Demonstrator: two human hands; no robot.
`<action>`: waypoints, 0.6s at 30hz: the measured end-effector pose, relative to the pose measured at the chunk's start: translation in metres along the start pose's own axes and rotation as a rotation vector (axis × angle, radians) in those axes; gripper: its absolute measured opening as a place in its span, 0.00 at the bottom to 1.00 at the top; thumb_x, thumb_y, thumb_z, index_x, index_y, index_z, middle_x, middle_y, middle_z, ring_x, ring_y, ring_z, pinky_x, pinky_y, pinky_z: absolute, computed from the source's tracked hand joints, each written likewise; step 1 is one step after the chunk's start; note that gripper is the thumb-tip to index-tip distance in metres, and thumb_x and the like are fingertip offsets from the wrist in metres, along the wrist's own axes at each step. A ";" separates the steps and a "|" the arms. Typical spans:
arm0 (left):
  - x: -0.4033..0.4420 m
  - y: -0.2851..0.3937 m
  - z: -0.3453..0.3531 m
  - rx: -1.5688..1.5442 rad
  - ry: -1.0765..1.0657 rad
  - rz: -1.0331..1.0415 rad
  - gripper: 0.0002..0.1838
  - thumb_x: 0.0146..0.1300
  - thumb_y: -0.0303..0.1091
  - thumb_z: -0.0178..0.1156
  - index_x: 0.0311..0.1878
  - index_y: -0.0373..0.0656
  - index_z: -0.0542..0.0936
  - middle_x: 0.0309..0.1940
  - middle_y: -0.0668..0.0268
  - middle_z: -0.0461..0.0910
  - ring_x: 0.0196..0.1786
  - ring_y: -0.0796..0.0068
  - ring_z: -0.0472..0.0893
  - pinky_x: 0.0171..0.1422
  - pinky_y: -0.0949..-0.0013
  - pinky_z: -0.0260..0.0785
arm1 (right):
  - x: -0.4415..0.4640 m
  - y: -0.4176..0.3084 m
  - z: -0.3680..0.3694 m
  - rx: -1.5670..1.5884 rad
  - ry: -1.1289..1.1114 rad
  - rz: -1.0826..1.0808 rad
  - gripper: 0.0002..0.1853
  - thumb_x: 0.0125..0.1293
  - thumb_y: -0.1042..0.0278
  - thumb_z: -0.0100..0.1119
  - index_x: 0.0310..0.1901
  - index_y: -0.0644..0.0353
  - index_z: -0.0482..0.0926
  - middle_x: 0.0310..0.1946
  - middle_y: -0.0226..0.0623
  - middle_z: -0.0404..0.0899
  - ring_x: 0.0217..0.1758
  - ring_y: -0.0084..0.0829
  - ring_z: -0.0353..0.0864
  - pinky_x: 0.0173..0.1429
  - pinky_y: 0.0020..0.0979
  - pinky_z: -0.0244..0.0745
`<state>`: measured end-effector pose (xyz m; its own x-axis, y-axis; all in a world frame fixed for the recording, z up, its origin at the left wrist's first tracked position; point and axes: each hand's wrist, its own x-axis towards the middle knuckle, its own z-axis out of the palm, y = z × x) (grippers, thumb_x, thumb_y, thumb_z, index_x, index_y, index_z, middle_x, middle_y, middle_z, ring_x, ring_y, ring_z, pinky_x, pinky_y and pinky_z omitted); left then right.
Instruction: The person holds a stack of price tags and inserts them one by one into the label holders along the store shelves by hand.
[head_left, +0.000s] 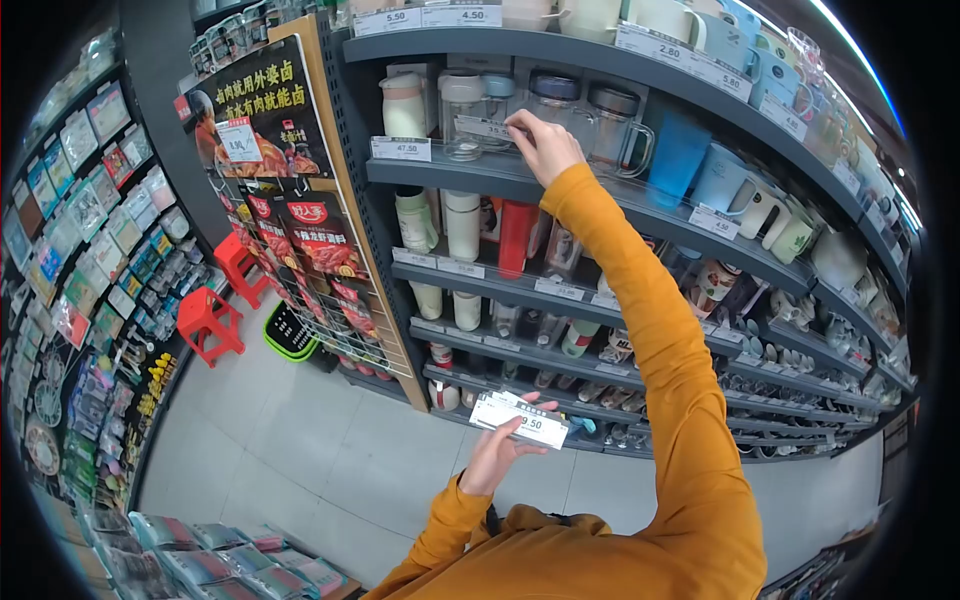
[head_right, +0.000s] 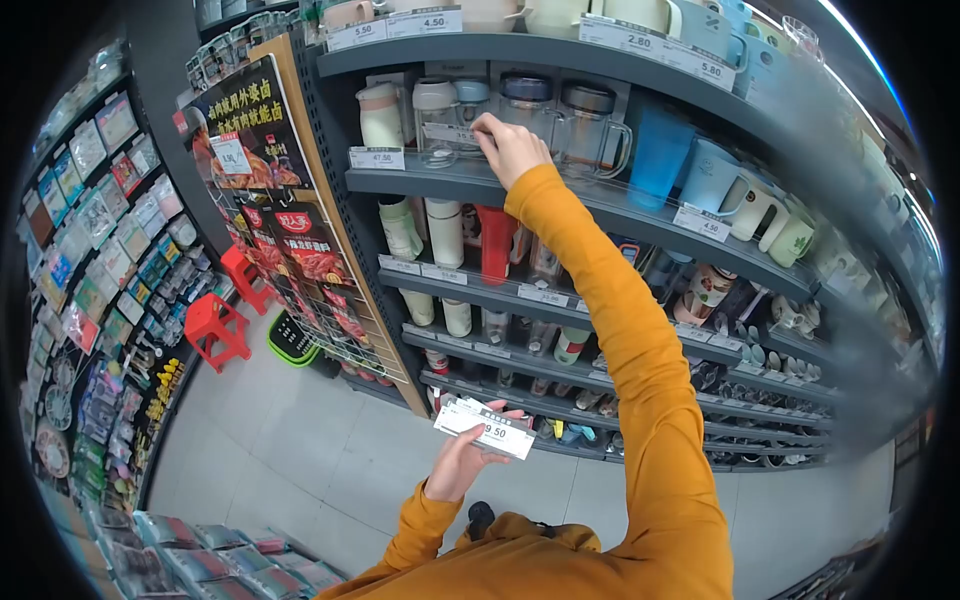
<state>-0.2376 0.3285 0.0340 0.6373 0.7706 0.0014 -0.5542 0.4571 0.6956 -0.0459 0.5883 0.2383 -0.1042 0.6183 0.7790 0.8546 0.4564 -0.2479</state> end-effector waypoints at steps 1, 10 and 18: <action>-0.002 0.003 -0.003 0.002 0.017 -0.007 0.26 0.71 0.38 0.43 0.69 0.39 0.60 0.64 0.52 0.69 0.59 0.64 0.76 0.52 0.66 0.74 | 0.006 0.004 0.009 0.030 -0.024 0.018 0.09 0.68 0.61 0.53 0.44 0.54 0.77 0.39 0.45 0.83 0.43 0.50 0.81 0.45 0.41 0.76; -0.013 0.018 -0.028 -0.005 0.041 -0.025 0.25 0.72 0.38 0.43 0.69 0.39 0.60 0.64 0.53 0.69 0.57 0.66 0.77 0.52 0.66 0.74 | 0.030 0.020 0.038 0.474 -0.293 0.163 0.10 0.69 0.67 0.56 0.47 0.62 0.78 0.40 0.34 0.82 0.43 0.23 0.82 0.43 0.26 0.79; -0.019 0.023 -0.039 -0.001 0.071 -0.027 0.25 0.72 0.38 0.44 0.69 0.40 0.60 0.64 0.53 0.70 0.56 0.66 0.78 0.51 0.66 0.75 | 0.022 0.014 0.037 0.182 -0.236 0.021 0.13 0.65 0.61 0.57 0.45 0.59 0.82 0.40 0.41 0.84 0.46 0.40 0.83 0.50 0.34 0.77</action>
<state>-0.2836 0.3418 0.0222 0.6128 0.7873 -0.0682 -0.5378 0.4787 0.6939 -0.0552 0.6325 0.2307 -0.2211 0.7508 0.6225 0.7549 0.5358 -0.3782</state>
